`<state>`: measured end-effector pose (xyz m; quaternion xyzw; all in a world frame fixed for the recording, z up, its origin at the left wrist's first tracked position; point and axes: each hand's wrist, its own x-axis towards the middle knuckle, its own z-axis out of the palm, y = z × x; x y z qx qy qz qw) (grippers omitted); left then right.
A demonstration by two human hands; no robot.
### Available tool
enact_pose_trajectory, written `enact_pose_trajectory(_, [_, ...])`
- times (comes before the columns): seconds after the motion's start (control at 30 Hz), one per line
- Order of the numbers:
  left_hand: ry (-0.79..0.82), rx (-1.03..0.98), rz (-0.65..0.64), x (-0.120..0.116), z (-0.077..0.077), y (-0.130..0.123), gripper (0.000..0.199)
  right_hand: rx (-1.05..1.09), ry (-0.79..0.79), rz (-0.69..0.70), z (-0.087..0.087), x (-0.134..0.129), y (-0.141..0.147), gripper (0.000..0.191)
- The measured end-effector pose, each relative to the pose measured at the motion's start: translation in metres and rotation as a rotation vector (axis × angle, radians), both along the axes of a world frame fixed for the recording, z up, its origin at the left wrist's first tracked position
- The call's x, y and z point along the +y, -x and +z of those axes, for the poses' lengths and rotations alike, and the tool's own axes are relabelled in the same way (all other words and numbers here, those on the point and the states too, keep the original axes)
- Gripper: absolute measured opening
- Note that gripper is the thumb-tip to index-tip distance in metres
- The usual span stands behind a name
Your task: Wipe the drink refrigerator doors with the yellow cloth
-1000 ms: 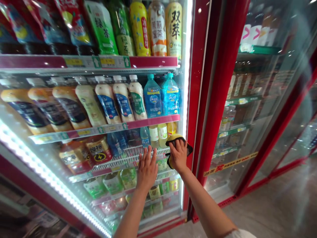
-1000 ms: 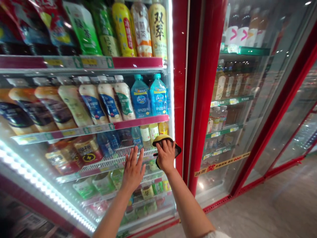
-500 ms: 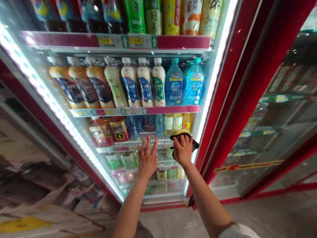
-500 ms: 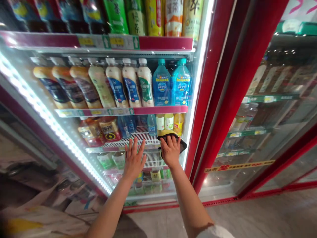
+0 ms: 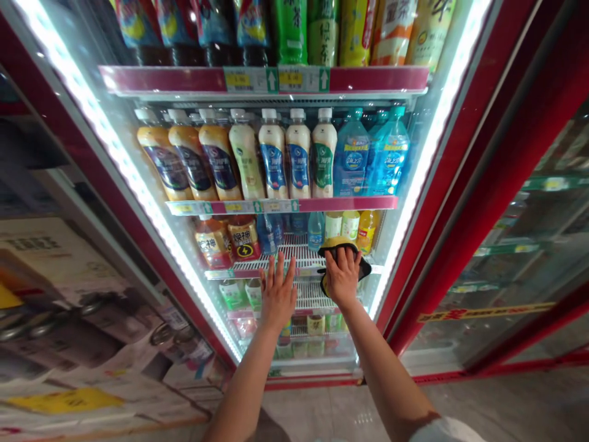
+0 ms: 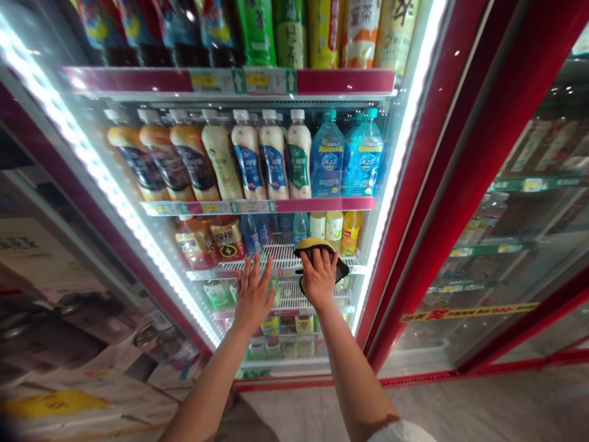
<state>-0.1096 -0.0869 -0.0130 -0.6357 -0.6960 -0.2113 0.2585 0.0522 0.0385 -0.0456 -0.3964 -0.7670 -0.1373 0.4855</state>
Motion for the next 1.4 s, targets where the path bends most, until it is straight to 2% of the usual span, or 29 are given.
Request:
enact_pose_trajectory(0.1, [-0.009, 0.017, -0.018, -0.004, -0.002, 0.011, 0.090, -0.100, -0.044, 0.062, -0.017, -0.004, -0.011, 0.043])
enact_pose_trajectory(0.17, [-0.026, 0.019, -0.015, -0.006, -0.003, 0.019, 0.090, -0.087, -0.065, 0.039, -0.022, -0.001, -0.021, 0.040])
enact_pose_trajectory(0.23, [-0.032, 0.019, -0.009, -0.009, -0.004, 0.027, 0.089, -0.010, -0.064, -0.032, -0.017, 0.005, -0.022, 0.039])
enact_pose_trajectory(0.33, [-0.014, 0.030, -0.013, -0.012, -0.003, 0.035, 0.088, 0.102, -0.039, -0.126, 0.004, 0.003, 0.002, 0.040])
enact_pose_trajectory(0.4, [0.002, 0.041, -0.024, -0.014, -0.002, 0.038, 0.086, 0.091, -0.026, -0.112, 0.015, -0.005, 0.025, 0.041])
enact_pose_trajectory(0.47, [0.012, 0.048, -0.037, -0.016, 0.000, 0.040, 0.085, 0.019, -0.017, -0.049, 0.016, -0.017, 0.042, 0.042])
enact_pose_trajectory(0.53, [0.014, 0.049, -0.045, -0.018, 0.001, 0.042, 0.084, -0.068, -0.009, 0.017, 0.007, -0.028, 0.045, 0.043])
enact_pose_trajectory(0.6, [0.008, 0.039, -0.042, -0.019, 0.001, 0.046, 0.086, -0.138, -0.007, 0.061, -0.006, -0.032, 0.035, 0.044])
enact_pose_trajectory(0.7, [-0.010, 0.020, -0.033, -0.023, 0.000, 0.056, 0.088, -0.151, 0.011, 0.053, -0.017, -0.028, 0.018, 0.045])
enact_pose_trajectory(0.77, [-0.026, 0.015, -0.028, -0.025, 0.000, 0.063, 0.088, -0.077, 0.034, -0.010, -0.013, -0.023, 0.019, 0.044])
enact_pose_trajectory(0.87, [-0.034, 0.008, -0.014, -0.029, 0.001, 0.072, 0.087, 0.040, 0.067, -0.093, 0.003, -0.024, 0.045, 0.046])
enact_pose_trajectory(0.97, [-0.018, 0.008, -0.008, -0.032, 0.004, 0.078, 0.084, -0.010, 0.077, -0.039, 0.011, -0.038, 0.077, 0.049])
enact_pose_trajectory(1.03, [-0.005, 0.012, -0.013, -0.034, 0.005, 0.080, 0.083, -0.106, 0.054, 0.049, 0.006, -0.048, 0.087, 0.050])
enact_pose_trajectory(1.1, [0.008, 0.010, -0.021, -0.036, 0.005, 0.084, 0.083, -0.168, 0.025, 0.105, -0.005, -0.054, 0.083, 0.049])
enact_pose_trajectory(1.2, [-0.005, -0.003, -0.017, -0.041, 0.002, 0.093, 0.087, -0.147, 0.016, 0.083, -0.016, -0.051, 0.069, 0.048])
enact_pose_trajectory(1.3, [-0.037, -0.020, 0.001, -0.048, -0.001, 0.103, 0.088, -0.040, 0.029, 0.002, -0.007, -0.045, 0.073, 0.046])
enact_pose_trajectory(1.4, [-0.041, -0.035, 0.007, -0.053, -0.004, 0.111, 0.088, 0.045, 0.057, -0.057, 0.011, -0.050, 0.102, 0.047])
